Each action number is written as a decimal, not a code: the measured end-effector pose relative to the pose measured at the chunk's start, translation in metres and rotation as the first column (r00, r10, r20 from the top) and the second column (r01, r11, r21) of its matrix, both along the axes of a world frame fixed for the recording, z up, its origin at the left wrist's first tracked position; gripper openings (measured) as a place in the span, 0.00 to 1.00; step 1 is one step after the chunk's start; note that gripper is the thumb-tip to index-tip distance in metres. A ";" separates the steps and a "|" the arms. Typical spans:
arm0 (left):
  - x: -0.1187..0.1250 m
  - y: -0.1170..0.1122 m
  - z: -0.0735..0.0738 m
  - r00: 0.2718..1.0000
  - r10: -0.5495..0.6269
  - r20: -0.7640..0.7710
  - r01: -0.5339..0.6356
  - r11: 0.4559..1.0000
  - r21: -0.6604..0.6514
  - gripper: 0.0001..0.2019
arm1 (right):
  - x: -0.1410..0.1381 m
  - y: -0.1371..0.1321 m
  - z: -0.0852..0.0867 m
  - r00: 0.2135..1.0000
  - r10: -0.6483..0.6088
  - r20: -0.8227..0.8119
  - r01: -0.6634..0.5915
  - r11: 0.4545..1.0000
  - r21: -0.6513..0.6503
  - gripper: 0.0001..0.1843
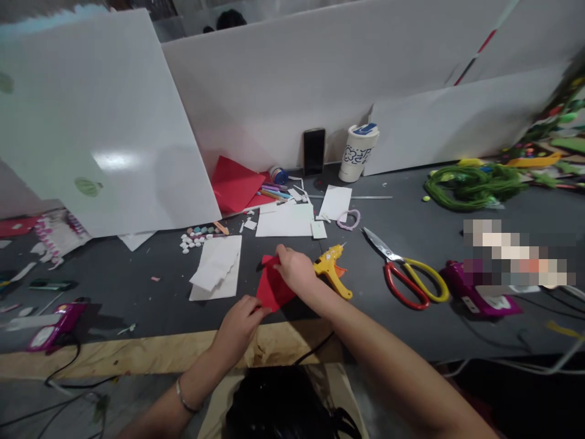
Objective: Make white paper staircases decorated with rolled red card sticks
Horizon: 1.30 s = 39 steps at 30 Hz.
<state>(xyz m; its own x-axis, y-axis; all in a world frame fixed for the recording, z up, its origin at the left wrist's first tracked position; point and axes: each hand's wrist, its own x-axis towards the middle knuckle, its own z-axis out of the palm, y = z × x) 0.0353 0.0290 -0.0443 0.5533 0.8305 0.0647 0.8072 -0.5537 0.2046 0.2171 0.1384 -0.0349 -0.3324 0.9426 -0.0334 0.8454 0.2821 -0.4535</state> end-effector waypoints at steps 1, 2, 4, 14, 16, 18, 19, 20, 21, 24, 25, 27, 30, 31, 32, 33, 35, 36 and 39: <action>0.002 -0.002 -0.001 1.000 0.000 0.015 0.000 1.000 -0.015 0.11 | -0.002 -0.003 -0.001 1.000 -0.007 -0.013 0.007 1.000 0.010 0.10; 0.003 -0.005 -0.001 0.999 -0.001 0.040 0.002 0.999 -0.036 0.12 | -0.002 -0.007 -0.002 1.000 -0.004 -0.029 0.005 1.000 0.020 0.11; 0.005 -0.009 -0.001 0.994 0.001 0.114 0.010 0.996 -0.094 0.10 | -0.001 -0.017 -0.001 0.998 0.023 -0.066 -0.021 0.999 0.033 0.08; -0.007 -0.021 0.005 0.966 -0.040 0.254 0.080 0.986 -0.148 0.08 | 0.026 -0.086 -0.016 0.865 0.384 -0.324 -0.342 0.922 0.180 0.14; -0.008 -0.020 0.005 0.959 -0.048 0.280 0.091 0.986 -0.143 0.08 | 0.023 -0.091 -0.024 0.874 0.355 -0.331 -0.310 0.933 0.184 0.14; -0.009 -0.019 0.004 0.949 -0.039 0.311 0.082 0.988 -0.127 0.08 | 0.020 -0.092 -0.029 0.881 0.323 -0.345 -0.276 0.944 0.179 0.14; -0.009 -0.018 0.004 0.945 -0.027 0.327 0.069 0.991 -0.119 0.07 | 0.019 -0.092 -0.031 0.881 0.317 -0.351 -0.268 0.946 0.183 0.13; -0.008 -0.016 0.004 0.940 -0.013 0.342 0.053 0.993 -0.109 0.08 | 0.018 -0.091 -0.032 0.880 0.317 -0.355 -0.264 0.946 0.190 0.13; -0.008 -0.015 0.005 0.935 -0.002 0.355 0.039 0.994 -0.098 0.08 | 0.018 -0.091 -0.033 0.877 0.320 -0.357 -0.262 0.944 0.203 0.11; -0.009 -0.010 0.006 0.926 0.013 0.377 0.016 0.997 -0.074 0.07 | 0.016 -0.090 -0.035 0.870 0.326 -0.371 -0.243 0.936 0.253 0.07; -0.009 -0.009 0.006 0.925 0.015 0.380 0.007 0.998 -0.055 0.07 | 0.015 -0.090 -0.036 0.869 0.315 -0.381 -0.226 0.939 0.260 0.06; -0.010 -0.008 0.005 0.927 0.022 0.373 -0.029 1.000 0.012 0.07 | 0.015 -0.092 -0.038 0.867 0.283 -0.411 -0.190 0.949 0.253 0.06; -0.010 -0.010 0.002 0.938 0.042 0.345 -0.085 0.991 0.108 0.07 | 0.015 -0.094 -0.042 0.859 0.259 -0.441 -0.164 0.956 0.242 0.06; -0.010 -0.010 0.001 0.942 0.049 0.333 -0.092 0.989 0.116 0.08 | 0.016 -0.095 -0.043 0.856 0.264 -0.444 -0.166 0.955 0.248 0.05; -0.010 -0.011 0.001 0.946 0.053 0.321 -0.093 0.989 0.112 0.08 | 0.017 -0.095 -0.044 0.854 0.270 -0.445 -0.168 0.952 0.255 0.05; -0.009 -0.011 0.000 0.950 0.053 0.308 -0.088 0.991 0.102 0.09 | 0.017 -0.096 -0.044 0.853 0.274 -0.444 -0.170 0.950 0.261 0.05; -0.007 -0.012 0.000 0.956 0.045 0.291 -0.070 0.995 0.075 0.10 | 0.018 -0.095 -0.045 0.854 0.281 -0.438 -0.176 0.948 0.266 0.05; -0.005 -0.013 0.000 0.955 0.038 0.293 -0.057 0.997 0.058 0.10 | 0.019 -0.095 -0.045 0.855 0.284 -0.434 -0.180 0.947 0.265 0.05; -0.002 -0.017 0.002 0.944 0.034 0.329 -0.035 0.999 -0.003 0.09 | 0.020 -0.094 -0.044 0.859 0.293 -0.419 -0.202 0.947 0.249 0.03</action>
